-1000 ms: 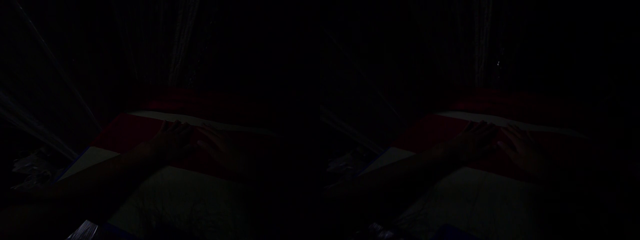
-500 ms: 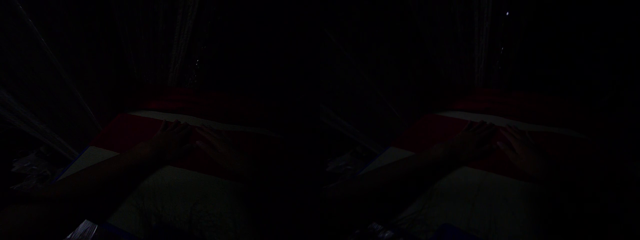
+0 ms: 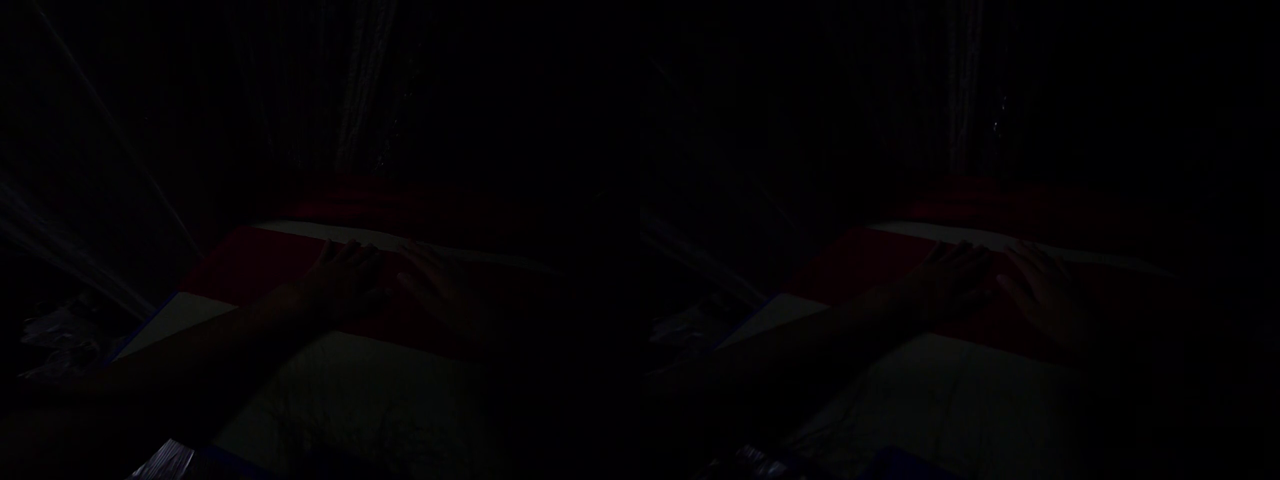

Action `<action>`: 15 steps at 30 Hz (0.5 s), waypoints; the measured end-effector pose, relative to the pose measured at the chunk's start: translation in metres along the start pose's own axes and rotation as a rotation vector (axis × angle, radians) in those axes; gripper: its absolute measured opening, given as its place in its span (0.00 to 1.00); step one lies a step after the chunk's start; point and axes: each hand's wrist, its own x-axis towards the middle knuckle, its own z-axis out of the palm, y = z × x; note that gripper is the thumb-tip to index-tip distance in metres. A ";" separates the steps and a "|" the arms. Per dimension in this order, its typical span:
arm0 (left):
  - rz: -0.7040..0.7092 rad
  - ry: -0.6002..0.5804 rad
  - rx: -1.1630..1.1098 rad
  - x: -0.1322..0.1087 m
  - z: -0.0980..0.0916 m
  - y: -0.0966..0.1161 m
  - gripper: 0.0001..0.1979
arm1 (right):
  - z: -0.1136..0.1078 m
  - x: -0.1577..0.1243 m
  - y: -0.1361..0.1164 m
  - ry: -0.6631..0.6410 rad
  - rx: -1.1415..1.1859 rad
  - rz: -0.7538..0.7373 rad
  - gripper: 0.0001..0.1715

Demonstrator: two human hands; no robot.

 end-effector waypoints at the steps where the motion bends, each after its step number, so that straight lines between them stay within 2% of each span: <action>1: 0.001 0.008 0.000 0.000 0.000 0.000 0.41 | 0.001 0.000 0.001 -0.028 0.000 -0.005 0.45; 3: -0.005 0.005 -0.003 0.000 0.001 0.000 0.41 | 0.002 -0.001 0.002 -0.051 0.006 -0.007 0.44; 7: -0.001 0.008 -0.006 0.000 0.001 0.000 0.41 | 0.002 -0.001 0.002 0.004 0.006 -0.001 0.43; 12: 0.001 0.017 -0.015 -0.001 0.002 -0.001 0.41 | 0.002 -0.001 0.000 -0.081 -0.007 0.020 0.45; 15: 0.009 0.022 -0.011 0.000 0.002 -0.002 0.41 | 0.003 -0.001 0.000 -0.013 0.004 0.018 0.44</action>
